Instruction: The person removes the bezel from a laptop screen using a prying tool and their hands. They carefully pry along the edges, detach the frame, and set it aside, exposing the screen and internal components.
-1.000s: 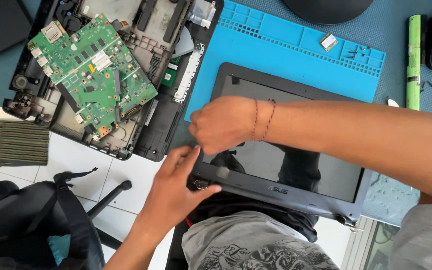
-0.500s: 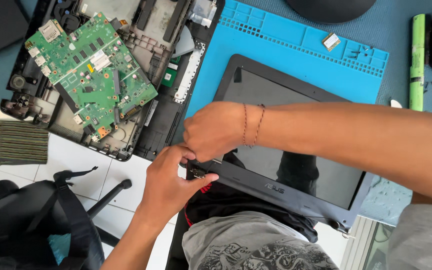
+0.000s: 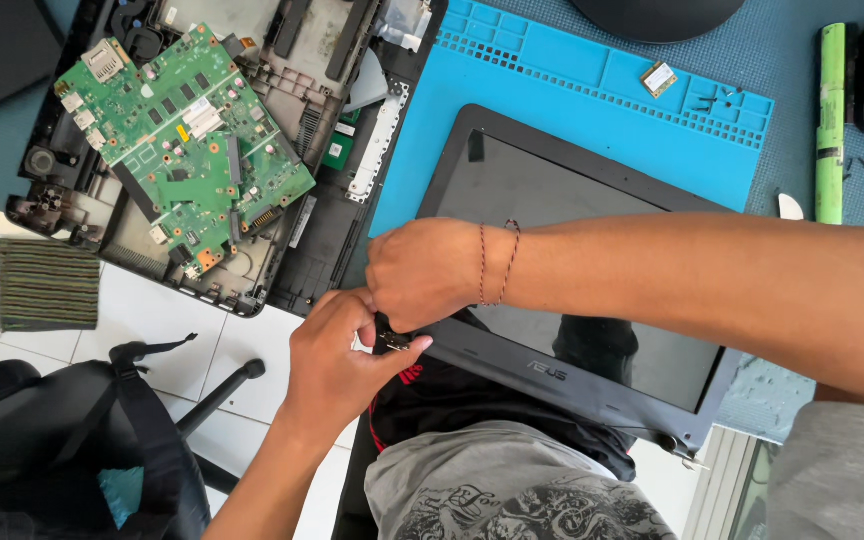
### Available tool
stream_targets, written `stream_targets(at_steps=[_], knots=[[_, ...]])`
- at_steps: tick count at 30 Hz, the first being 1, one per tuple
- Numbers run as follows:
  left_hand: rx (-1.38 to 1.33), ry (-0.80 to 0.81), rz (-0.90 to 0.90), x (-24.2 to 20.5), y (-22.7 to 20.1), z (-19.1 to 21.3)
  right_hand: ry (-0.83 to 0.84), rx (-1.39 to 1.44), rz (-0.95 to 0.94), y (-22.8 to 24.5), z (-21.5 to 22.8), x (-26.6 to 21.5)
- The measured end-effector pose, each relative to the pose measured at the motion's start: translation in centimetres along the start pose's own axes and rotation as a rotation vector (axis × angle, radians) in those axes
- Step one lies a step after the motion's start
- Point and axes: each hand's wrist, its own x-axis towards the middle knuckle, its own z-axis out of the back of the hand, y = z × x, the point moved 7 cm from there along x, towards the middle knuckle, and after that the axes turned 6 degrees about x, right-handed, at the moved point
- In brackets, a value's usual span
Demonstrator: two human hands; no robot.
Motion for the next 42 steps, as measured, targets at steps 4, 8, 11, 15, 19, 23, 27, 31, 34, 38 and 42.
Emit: stream_targets(at_steps=[4,8,11,15,19,23,27,31,34,38,42], knots=[[-0.019,0.018,0.0,0.0,0.0,-0.1,-0.009,0.013,-0.025,-0.1,0.2,-0.1],[-0.016,0.016,0.006,0.0,-0.1,0.0,0.005,-0.03,0.017,0.0,0.3,0.1],[-0.006,0.016,0.003,0.1,-0.3,0.0,0.004,-0.047,0.009,-0.1,1.4,-0.6],[-0.009,0.031,0.021,0.8,-1.2,0.5,-0.026,-0.042,-0.095,-1.4,2.5,-1.7],[-0.036,0.024,0.003,1.1,-1.6,0.5,-0.027,-0.041,-0.129,-2.5,1.6,-2.5],[-0.007,0.054,0.058,1.0,-1.1,0.3,-0.063,-0.12,-0.044,-1.2,1.3,-2.1],[0.006,0.072,0.067,1.0,-1.0,0.2,-0.078,-0.097,-0.044,-1.3,1.2,-2.0],[-0.029,0.076,0.072,1.1,-1.3,0.5,-0.096,-0.098,-0.112,-1.8,2.2,-2.9],[0.012,0.101,0.062,1.8,-1.9,1.2,-0.116,-0.128,-0.2,-1.6,2.2,-4.2],[0.023,0.457,0.075,2.2,-1.6,0.6,-0.41,0.351,-0.664,-1.0,3.8,-8.6],[0.385,0.598,-0.413,2.6,-4.8,-0.4,-0.053,0.864,-1.122,3.5,0.5,-12.2]])
